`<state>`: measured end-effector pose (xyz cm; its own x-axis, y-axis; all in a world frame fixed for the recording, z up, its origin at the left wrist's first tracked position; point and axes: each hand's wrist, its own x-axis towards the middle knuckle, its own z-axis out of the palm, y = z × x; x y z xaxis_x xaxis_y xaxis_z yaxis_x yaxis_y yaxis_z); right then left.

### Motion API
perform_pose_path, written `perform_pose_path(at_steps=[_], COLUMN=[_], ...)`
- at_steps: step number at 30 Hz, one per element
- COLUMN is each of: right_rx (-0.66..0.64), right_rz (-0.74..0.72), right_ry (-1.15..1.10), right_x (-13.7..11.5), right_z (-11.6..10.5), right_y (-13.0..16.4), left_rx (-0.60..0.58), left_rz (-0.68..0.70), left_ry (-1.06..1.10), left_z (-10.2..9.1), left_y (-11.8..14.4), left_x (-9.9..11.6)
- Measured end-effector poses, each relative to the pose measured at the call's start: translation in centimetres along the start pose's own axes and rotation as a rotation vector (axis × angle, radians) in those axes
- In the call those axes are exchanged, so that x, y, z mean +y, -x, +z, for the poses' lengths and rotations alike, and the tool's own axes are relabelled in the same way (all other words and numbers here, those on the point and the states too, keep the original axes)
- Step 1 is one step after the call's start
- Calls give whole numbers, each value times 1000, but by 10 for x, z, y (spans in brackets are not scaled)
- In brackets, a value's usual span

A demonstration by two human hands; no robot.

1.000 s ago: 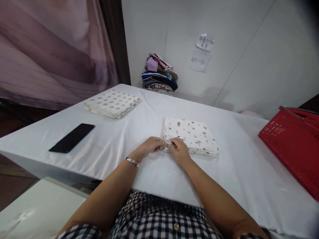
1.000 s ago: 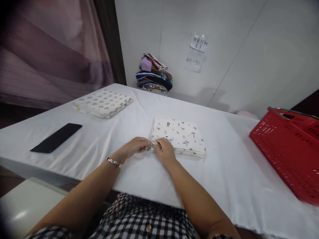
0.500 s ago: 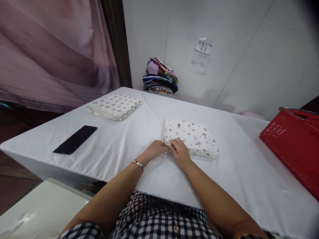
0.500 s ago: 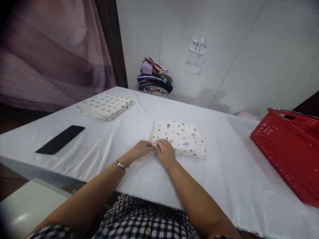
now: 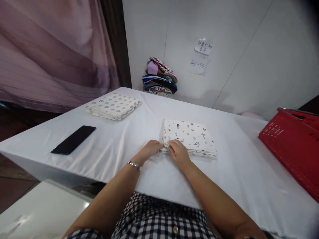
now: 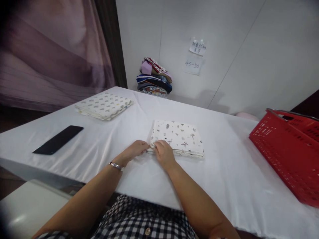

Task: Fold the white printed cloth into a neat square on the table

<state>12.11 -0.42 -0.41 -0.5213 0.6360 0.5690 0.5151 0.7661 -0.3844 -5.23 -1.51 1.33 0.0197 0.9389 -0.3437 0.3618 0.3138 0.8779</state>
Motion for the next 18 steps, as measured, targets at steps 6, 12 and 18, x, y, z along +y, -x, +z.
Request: perform_pose_path(at_steps=[6,12,18], right_rx=[-72,-89,-119], right_rz=[-3,-4,-23], right_ry=[89,92,68], right_x=[-2,-5,-3], right_z=[4,3,-3], right_y=[1,0,5], left_rx=[-72,-42,-80], left_rz=[-17,28,49], left_ry=[113,-41,-80], left_z=[-3,-1,-4], left_y=[3,3,0], left_x=[6,8,5])
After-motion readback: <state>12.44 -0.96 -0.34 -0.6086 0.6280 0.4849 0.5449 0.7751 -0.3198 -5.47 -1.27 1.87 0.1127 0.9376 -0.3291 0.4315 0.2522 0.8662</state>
